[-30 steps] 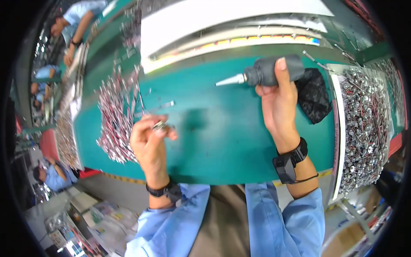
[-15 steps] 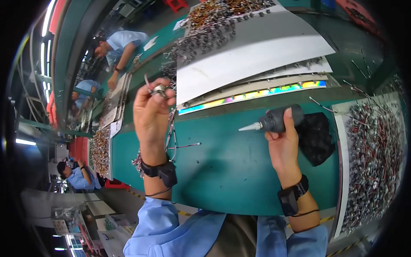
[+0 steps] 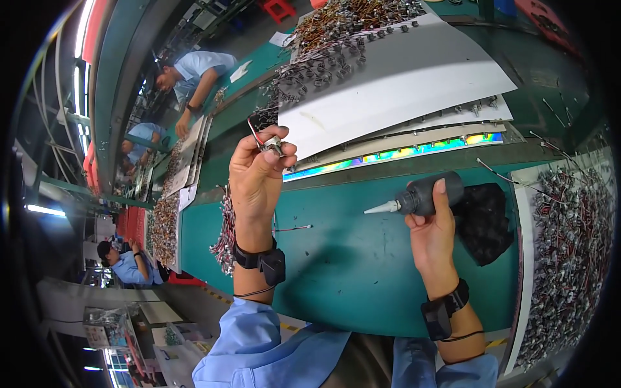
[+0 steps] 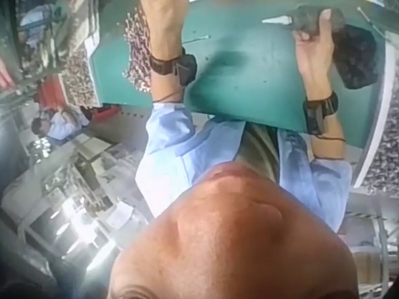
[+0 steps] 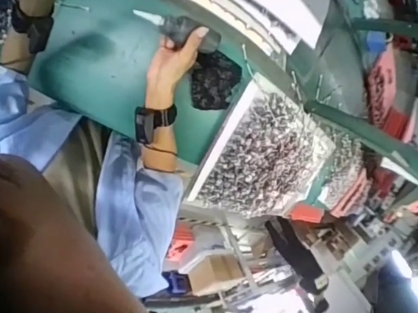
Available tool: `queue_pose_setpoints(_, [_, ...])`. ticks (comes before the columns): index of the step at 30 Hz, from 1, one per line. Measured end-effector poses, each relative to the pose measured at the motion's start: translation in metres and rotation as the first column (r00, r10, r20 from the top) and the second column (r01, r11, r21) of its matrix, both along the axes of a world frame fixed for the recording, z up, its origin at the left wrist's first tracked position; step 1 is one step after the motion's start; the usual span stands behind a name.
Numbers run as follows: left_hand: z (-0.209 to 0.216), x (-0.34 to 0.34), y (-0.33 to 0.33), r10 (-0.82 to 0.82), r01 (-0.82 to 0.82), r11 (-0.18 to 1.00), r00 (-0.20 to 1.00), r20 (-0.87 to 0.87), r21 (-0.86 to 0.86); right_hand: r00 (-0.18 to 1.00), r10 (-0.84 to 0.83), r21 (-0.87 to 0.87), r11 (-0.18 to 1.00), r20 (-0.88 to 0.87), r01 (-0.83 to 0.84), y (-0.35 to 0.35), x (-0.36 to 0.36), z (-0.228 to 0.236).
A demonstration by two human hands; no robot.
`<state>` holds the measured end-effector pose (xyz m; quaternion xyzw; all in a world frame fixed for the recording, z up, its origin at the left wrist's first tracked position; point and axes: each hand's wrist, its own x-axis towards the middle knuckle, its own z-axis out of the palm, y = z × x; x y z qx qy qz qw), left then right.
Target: The person picks up a wire assembly from a pile, applies glue to the connector using a squeeze bottle, and places it onto a white board. This process is repeated for several wire assemblies.
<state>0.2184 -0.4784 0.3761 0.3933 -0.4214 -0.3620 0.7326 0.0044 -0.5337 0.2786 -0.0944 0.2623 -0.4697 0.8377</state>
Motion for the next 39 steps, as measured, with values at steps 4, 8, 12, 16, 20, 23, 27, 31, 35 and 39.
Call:
queue_pose_setpoints(4, [-0.003, 0.000, 0.001, -0.006, 0.006, 1.000, 1.000, 0.009, 0.003, 1.000, -0.004, -0.014, 1.000, -0.005, 0.004, 0.001, 0.000, 0.000])
queue_pose_setpoints(8, [-0.005, -0.001, 0.004, -0.024, 0.024, 1.000, 1.000, 0.003, -0.012, 1.000, 0.000, 0.003, 1.000, -0.008, 0.001, 0.003, -0.001, -0.001])
queue_pose_setpoints(12, [-0.006, -0.004, 0.005, -0.043, 0.043, 0.999, 0.999, 0.005, -0.015, 1.000, 0.023, -0.033, 0.999, 0.016, -0.023, 0.004, -0.005, -0.002])
queue_pose_setpoints(16, [-0.013, -0.014, 0.005, -0.076, 0.075, 0.997, 0.996, 0.045, 0.028, 0.999, -0.032, -0.115, 0.993, 0.005, 0.032, 0.005, -0.012, 0.000])
queue_pose_setpoints(20, [-0.032, -0.034, 0.011, -0.118, 0.107, 0.989, 0.987, 0.111, 0.102, 0.989, -0.138, -0.261, 0.958, -0.054, 0.119, 0.006, -0.015, 0.012])
queue_pose_setpoints(23, [-0.045, -0.044, 0.011, -0.153, 0.136, 0.982, 0.980, 0.125, 0.128, 0.955, -0.268, -0.444, 0.876, -0.127, 0.187, 0.006, -0.015, 0.017])
queue_pose_setpoints(27, [-0.058, -0.052, 0.011, -0.168, 0.151, 0.980, 0.977, 0.130, 0.133, 0.940, -0.319, -0.538, 0.817, -0.120, 0.209, 0.005, -0.019, 0.011])
queue_pose_setpoints(31, [-0.061, -0.056, 0.013, -0.158, 0.133, 0.978, 0.975, 0.155, 0.159, 0.943, -0.311, -0.556, 0.808, -0.121, 0.195, 0.007, -0.020, 0.010])
queue_pose_setpoints(35, [-0.063, -0.058, 0.015, -0.176, 0.153, 0.974, 0.975, 0.136, 0.167, 0.933, -0.285, -0.563, 0.818, -0.221, 0.116, 0.009, -0.022, 0.010])
queue_pose_setpoints(39, [-0.066, -0.058, 0.014, -0.182, 0.159, 0.972, 0.975, 0.124, 0.173, 0.927, -0.289, -0.558, 0.822, -0.240, 0.112, 0.009, -0.022, 0.007])
